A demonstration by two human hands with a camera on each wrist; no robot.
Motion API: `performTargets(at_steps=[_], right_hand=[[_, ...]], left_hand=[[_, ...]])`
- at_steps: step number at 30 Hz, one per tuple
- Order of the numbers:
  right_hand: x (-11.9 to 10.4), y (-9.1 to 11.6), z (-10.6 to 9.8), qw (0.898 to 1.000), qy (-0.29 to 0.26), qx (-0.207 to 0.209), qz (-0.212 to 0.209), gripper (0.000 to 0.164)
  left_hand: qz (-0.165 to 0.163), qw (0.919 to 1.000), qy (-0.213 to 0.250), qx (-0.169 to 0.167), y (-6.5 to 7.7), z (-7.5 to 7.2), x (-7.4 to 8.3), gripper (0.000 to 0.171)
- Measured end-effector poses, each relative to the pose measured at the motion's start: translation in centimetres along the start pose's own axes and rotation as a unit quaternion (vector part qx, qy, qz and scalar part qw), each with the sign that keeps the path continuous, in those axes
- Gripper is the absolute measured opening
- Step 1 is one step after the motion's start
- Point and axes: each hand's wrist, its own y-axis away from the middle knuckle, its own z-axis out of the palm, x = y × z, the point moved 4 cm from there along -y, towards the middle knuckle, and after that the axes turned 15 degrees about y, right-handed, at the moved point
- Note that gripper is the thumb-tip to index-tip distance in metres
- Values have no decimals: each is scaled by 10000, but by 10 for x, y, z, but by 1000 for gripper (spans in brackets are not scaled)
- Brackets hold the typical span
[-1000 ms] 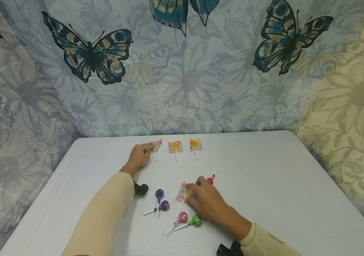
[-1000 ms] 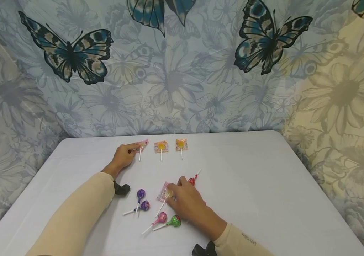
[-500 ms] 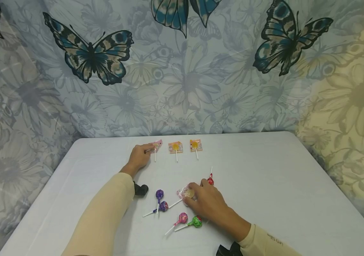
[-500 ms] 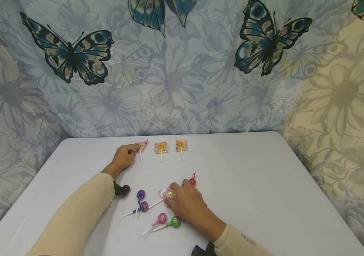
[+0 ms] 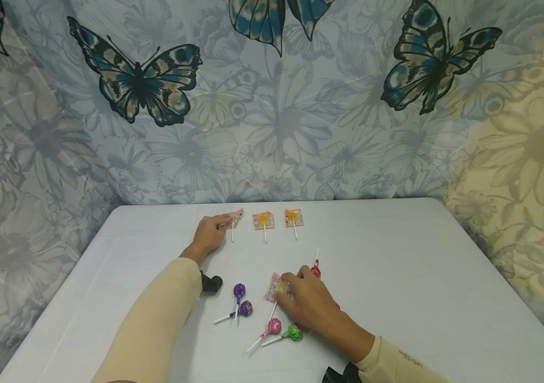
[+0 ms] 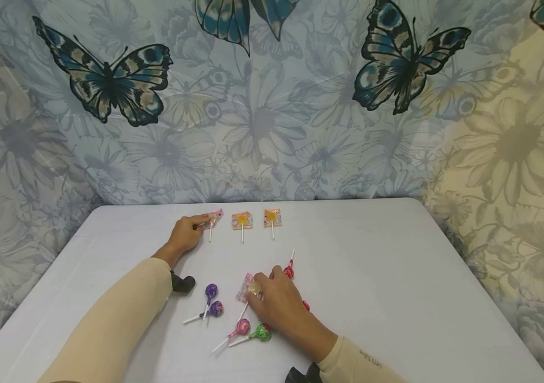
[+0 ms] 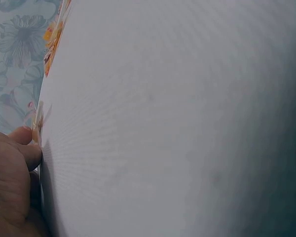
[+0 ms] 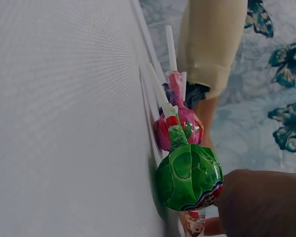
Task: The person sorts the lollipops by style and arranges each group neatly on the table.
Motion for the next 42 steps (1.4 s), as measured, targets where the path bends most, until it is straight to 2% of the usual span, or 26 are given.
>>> performTargets(at_steps=[4, 10, 19, 28, 34, 42], right_hand=[[-2, 0, 4, 9999, -7, -91, -113, 35], [-4, -4, 5, 9975, -581, -355, -201, 32], [0, -13, 8, 9866, -1330, -942, 119, 29], [5, -13, 3, 9814, -1625, -956, 374, 32], [8, -13, 1, 9755, -1938, -934, 463, 32], [9, -14, -17, 9705, -2240, -706, 551, 32]], left_hand=[[-6, 10000, -10, 18, 0, -1, 0, 30], [70, 9999, 96, -7, 2, -1, 1, 30], [20, 9999, 118, -63, 2, 0, 1, 31], [35, 10000, -52, -12, 0, 1, 4, 29], [56, 10000, 49, -2, -2, 1, 4, 29], [-41, 10000, -25, 34, 1, -1, 2, 29]])
